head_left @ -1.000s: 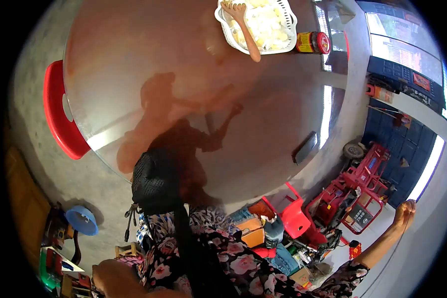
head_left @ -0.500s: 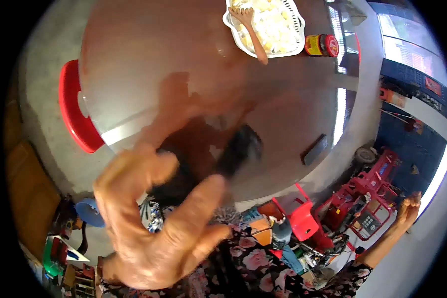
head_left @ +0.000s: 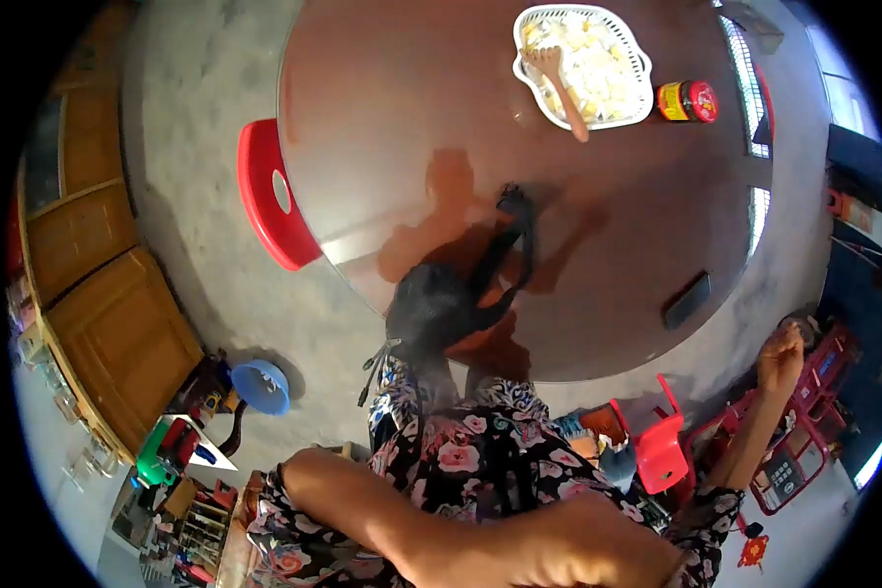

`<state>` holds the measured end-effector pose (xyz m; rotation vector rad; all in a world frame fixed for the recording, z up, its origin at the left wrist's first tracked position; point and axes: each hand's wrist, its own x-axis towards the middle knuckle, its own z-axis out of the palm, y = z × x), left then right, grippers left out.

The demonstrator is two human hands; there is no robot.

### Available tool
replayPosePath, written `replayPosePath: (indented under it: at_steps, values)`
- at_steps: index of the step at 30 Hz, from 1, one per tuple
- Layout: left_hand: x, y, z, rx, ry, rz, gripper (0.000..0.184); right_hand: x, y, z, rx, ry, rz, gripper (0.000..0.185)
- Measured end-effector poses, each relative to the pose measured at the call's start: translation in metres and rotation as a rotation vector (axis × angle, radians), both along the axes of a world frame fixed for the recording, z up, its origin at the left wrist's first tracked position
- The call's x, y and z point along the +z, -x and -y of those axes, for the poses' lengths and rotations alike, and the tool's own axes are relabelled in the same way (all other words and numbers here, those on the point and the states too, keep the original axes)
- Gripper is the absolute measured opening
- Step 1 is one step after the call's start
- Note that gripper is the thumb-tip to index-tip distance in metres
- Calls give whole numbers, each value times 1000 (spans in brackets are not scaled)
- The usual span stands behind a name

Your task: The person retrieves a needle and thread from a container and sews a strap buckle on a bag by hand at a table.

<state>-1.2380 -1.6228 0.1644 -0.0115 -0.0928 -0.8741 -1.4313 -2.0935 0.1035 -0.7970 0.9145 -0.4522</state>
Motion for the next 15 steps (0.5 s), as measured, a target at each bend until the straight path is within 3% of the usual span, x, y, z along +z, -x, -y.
replayPosePath:
  at_steps: [3, 6, 9, 10, 11, 13, 15]
  values:
    - [-12, -20, -24, -209, -45, 48, 18, -8, 10, -11, 79, -49, 6, 13]
    - [-30, -32, -48, -262, -240, 13, 23, -6, -1, -48, -43, -224, 25, 12]
    - [-47, -36, -63, -196, -326, -426, 20, -25, 3, -56, -111, -202, 9, 12]
    - [-51, -37, -64, -124, -368, -459, 20, -26, -5, -66, -260, -209, -87, 12]
    - [-55, -39, -65, -49, -406, -489, 19, -30, -6, -69, -253, -220, -60, 12]
    - [-65, -43, -75, -22, -374, -502, 18, -35, -1, -77, -21, -179, -3, 10]
    - [-70, -45, -81, 91, -427, -492, 17, -36, -8, -88, -14, -145, 22, 10]
